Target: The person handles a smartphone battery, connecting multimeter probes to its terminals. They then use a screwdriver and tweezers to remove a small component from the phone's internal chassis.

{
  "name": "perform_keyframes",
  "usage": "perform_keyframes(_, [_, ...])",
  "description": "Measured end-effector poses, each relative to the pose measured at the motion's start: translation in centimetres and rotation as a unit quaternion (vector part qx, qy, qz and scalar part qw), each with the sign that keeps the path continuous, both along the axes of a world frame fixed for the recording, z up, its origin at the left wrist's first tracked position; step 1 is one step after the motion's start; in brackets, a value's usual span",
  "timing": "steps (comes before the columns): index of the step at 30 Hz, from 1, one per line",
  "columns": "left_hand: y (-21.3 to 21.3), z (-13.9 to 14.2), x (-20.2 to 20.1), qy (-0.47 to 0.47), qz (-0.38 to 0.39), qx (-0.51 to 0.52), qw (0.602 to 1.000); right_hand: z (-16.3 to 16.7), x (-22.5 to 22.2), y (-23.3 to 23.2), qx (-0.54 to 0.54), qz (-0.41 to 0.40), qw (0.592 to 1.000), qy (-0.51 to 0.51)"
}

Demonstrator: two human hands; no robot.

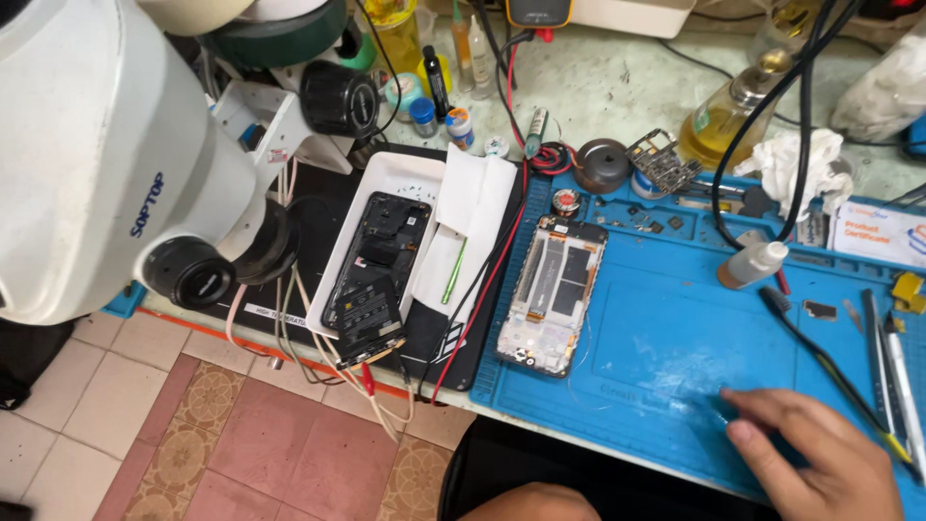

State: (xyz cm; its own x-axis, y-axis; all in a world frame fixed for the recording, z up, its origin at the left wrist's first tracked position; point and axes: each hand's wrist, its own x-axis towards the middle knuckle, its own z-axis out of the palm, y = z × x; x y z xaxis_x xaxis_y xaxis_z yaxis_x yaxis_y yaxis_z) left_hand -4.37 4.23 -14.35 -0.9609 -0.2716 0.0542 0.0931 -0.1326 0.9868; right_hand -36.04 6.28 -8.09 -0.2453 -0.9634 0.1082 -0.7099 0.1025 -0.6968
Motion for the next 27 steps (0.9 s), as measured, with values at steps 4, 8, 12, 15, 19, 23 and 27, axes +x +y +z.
perform_keyframes(4, [0.1,-6.9,-3.1,-0.305,0.122,-0.081,0.941,-0.9,-1.7,-0.1,-0.032,0.046,0.998,-0.006])
perform_keyframes(8, [0.8,-11.4,-3.6,-0.47,0.073,-0.09,0.875,-0.5,-0.8,-0.3,-0.007,0.014,1.0,-0.007])
perform_keyframes(12, [1.1,-11.8,-3.7,-0.456,0.075,-0.121,0.879,2.6,0.5,-1.6,0.041,0.027,0.999,-0.016])
perform_keyframes(15, [0.8,-11.3,-3.7,-0.456,0.082,-0.124,0.877,6.2,1.7,-3.5,-0.003,0.121,0.992,0.033])
perform_keyframes(19, [1.0,-10.8,-3.4,-0.436,0.126,-0.127,0.882,9.6,5.2,-7.7,-0.13,0.24,0.949,0.159])
perform_keyframes(23, [1.2,-10.8,-2.6,-0.43,0.168,-0.078,0.883,10.1,8.0,-13.2,-0.175,0.291,0.883,0.323])
perform_keyframes(27, [1.1,-10.9,-1.8,-0.392,0.165,-0.101,0.9,9.3,8.7,-15.2,-0.186,0.341,0.84,0.379])
